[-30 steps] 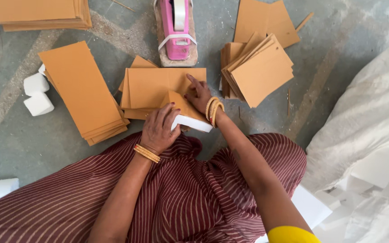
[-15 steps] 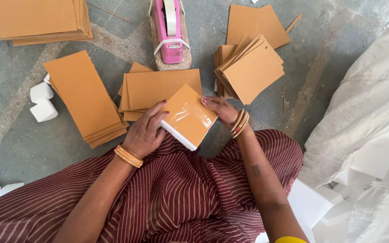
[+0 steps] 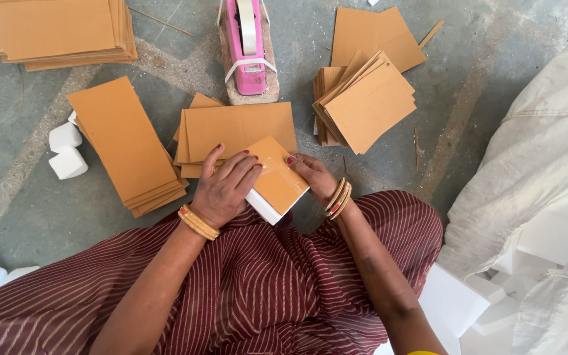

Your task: The person places a white foam block inside a cardboard sleeve and secures it by applying adhesive tape from a pink dispenser.

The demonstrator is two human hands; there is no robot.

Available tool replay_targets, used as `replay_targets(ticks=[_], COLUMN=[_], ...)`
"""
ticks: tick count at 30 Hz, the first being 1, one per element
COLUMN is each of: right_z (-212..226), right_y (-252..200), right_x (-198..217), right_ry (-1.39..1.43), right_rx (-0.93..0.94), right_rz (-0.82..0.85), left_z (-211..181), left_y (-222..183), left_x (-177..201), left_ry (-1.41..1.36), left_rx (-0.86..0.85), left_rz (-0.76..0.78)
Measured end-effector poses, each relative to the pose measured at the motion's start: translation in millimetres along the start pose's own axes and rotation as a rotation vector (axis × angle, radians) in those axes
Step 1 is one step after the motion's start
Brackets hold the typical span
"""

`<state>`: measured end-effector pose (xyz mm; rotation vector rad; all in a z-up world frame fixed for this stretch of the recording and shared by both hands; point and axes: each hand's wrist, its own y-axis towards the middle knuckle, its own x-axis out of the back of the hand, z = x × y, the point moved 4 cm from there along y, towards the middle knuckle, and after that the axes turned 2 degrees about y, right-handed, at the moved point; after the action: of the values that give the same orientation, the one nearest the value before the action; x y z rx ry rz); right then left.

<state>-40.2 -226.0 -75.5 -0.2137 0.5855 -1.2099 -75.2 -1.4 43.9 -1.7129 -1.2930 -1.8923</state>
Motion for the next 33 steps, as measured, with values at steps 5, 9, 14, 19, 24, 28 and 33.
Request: replay_targets(ticks=[5,9,14,19,24,28,33], right_z=[1.2,8.0,20.5,23.5,14.1,29.3,66.8], right_y=[-2.8,-2.7,-6.2,-10.1,-24.9,-39.1,-57.0], right_x=[-1.4,5.7,10.3,-5.6,-5.8,-15.5,-21.5], right_ry=[-0.014,-0.098,-0.226,-0.316,-0.364,-0.357,-0.449], right_rx=[-0.052,0.068,0.240,0.365,0.479,0.375,0.347], right_rz=[-0.061,-0.113,-0.074,0.035,0.065,0.055,0.141], left_z=[0.2,0.2,20.7,35.4,28.5,25.1,45.1], left_y=[11.7,14.6,12.2,11.3,21.3,32.7,27.1], left_x=[-5.0,1.4,14.5,-0.8,-17.3,-10.7,-26.1], left_ry=[-0.064,-0.138,-0.633,-0.809,-0.543,-0.433,-0.524], left_rx=[0.063,0.102,0.190,0.385,0.565,0.625,0.774], left_rz=[0.049,0.297,0.508,0.318,0.381,0.422,0.440])
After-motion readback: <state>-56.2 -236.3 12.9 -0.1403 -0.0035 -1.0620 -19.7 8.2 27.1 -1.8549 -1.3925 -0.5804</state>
